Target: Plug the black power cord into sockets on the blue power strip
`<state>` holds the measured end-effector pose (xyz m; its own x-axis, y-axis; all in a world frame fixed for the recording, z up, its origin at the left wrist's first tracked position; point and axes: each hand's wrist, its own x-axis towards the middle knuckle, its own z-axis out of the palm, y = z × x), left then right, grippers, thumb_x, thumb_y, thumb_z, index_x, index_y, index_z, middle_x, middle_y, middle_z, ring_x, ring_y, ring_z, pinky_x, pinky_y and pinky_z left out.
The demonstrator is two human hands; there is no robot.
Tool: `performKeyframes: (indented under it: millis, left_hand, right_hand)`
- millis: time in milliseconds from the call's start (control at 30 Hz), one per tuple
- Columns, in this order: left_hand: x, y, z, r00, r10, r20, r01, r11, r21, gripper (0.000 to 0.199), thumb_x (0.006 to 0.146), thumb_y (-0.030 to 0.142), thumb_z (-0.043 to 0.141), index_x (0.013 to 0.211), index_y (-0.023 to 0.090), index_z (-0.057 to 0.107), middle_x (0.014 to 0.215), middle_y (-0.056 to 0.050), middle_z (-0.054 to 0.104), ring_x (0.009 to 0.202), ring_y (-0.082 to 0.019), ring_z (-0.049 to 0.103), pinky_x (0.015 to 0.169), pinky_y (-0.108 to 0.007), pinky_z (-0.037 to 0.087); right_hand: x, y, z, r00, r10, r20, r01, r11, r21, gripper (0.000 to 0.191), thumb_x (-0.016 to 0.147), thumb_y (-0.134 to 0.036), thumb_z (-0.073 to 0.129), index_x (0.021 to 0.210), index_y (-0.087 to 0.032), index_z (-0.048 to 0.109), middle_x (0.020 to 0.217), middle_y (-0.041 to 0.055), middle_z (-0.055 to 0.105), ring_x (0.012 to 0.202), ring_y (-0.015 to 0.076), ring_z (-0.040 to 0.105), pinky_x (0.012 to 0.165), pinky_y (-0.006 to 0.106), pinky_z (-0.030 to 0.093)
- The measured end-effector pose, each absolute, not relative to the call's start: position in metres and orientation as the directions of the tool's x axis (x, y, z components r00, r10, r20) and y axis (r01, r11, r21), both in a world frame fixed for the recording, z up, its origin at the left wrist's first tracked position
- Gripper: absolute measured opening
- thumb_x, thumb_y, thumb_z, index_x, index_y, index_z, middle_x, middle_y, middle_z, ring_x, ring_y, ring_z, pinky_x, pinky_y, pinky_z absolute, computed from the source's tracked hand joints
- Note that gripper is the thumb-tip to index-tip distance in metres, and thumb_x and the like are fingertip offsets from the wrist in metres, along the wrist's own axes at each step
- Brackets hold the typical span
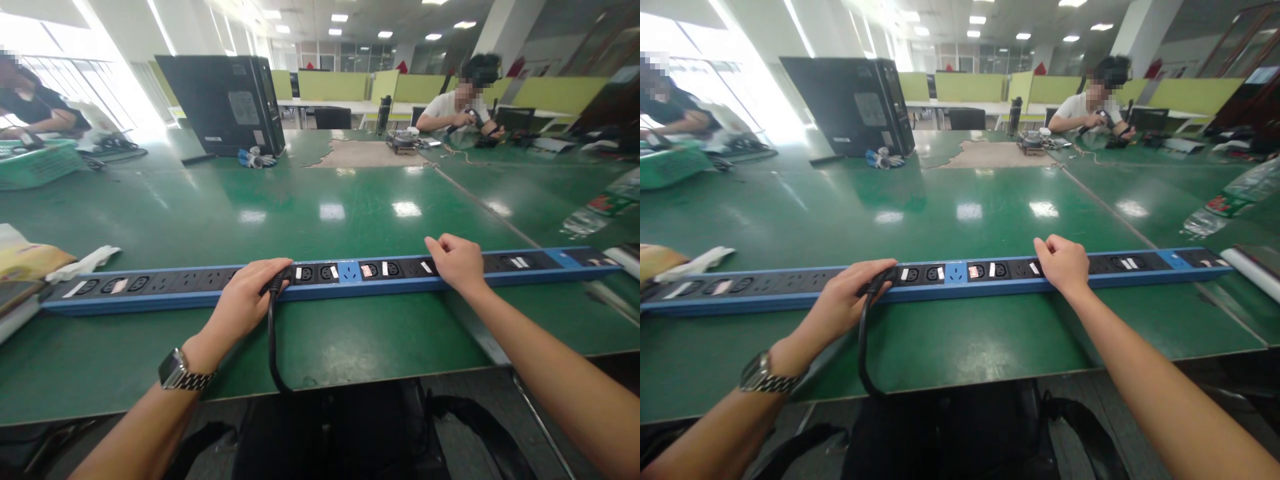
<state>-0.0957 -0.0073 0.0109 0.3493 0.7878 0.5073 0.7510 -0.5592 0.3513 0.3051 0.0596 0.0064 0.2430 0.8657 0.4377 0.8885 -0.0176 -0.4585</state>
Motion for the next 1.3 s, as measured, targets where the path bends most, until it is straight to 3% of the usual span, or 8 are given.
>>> performKeyframes:
  millis: [200,367,500,700,900,1100,1300]
  left_hand:
    - [-0.065,-0.008,0.012,0.093,0.710,0.698,0.714,-0.536,0.450,0.030,0.090,0.029,0.061,0.118,0.022,0.063,0.111,-0.006,0.071,0.096,-0.018,0.068,0.090,-0.032,0.053]
    - [-0.010,0.006,0.013,0.265,0.727,0.633,0.634,-0.626,0.454,0.026,0.089,0.029,0.062,0.114,0.021,0.065,0.106,-0.006,0.073,0.097,-0.020,0.067,0.087,-0.033,0.052]
    - [0.018,0.012,0.010,0.269,0.766,0.584,0.667,-0.585,0.461,0.026,0.088,0.027,0.064,0.113,0.022,0.063,0.104,-0.005,0.073,0.094,-0.021,0.066,0.083,-0.035,0.052]
    - [0.017,0.008,0.011,0.273,0.781,0.562,0.760,-0.533,0.373,0.023,0.089,0.033,0.063,0.109,0.022,0.065,0.097,-0.004,0.073,0.091,-0.022,0.065,0.079,-0.035,0.050]
    - [0.014,0.013,0.016,0.399,0.757,0.517,0.723,-0.607,0.331,0.027,0.092,0.027,0.057,0.116,0.021,0.064,0.112,-0.006,0.071,0.102,-0.023,0.064,0.089,-0.037,0.051]
    - [0.013,0.006,0.019,0.520,0.744,0.420,0.750,-0.633,0.193,0.043,0.092,0.016,0.047,0.134,0.023,0.052,0.130,-0.007,0.062,0.114,-0.024,0.058,0.096,-0.042,0.047]
    - [0.015,0.003,0.007,0.495,0.753,0.433,0.734,-0.629,0.255,0.045,0.093,0.016,0.045,0.136,0.026,0.051,0.128,-0.006,0.063,0.117,-0.023,0.057,0.100,-0.043,0.045]
  right_hand:
    - [0.303,0.061,0.006,0.256,0.872,0.417,0.898,-0.055,-0.437,0.044,0.082,-0.054,0.048,0.054,-0.020,0.049,0.052,0.0001,0.051,0.055,0.0130,0.043,0.055,0.026,0.024]
    - [0.304,0.061,0.005,0.260,0.865,0.429,0.896,-0.050,-0.442,0.043,0.082,-0.053,0.049,0.055,-0.020,0.049,0.053,0.0000,0.051,0.055,0.0127,0.043,0.055,0.026,0.024]
    - [0.305,0.061,0.004,0.254,0.866,0.430,0.897,-0.045,-0.439,0.044,0.082,-0.053,0.049,0.054,-0.020,0.048,0.052,0.0000,0.050,0.054,0.0129,0.043,0.055,0.026,0.024]
    - [0.304,0.061,0.004,0.250,0.859,0.446,0.895,-0.030,-0.444,0.042,0.081,-0.052,0.049,0.054,-0.020,0.049,0.053,0.0001,0.051,0.055,0.0129,0.044,0.055,0.026,0.025]
    - [0.303,0.061,0.004,0.259,0.855,0.449,0.891,-0.032,-0.453,0.041,0.081,-0.052,0.050,0.054,-0.020,0.050,0.053,0.0007,0.052,0.055,0.0132,0.045,0.055,0.026,0.025]
    - [0.303,0.060,0.005,0.259,0.861,0.438,0.895,-0.042,-0.445,0.041,0.082,-0.053,0.049,0.056,-0.021,0.052,0.055,0.0022,0.055,0.056,0.0141,0.045,0.055,0.026,0.024]
    - [0.302,0.059,0.005,0.252,0.873,0.418,0.895,-0.045,-0.445,0.041,0.082,-0.053,0.048,0.057,-0.021,0.052,0.056,0.0021,0.055,0.056,0.0141,0.044,0.054,0.026,0.023]
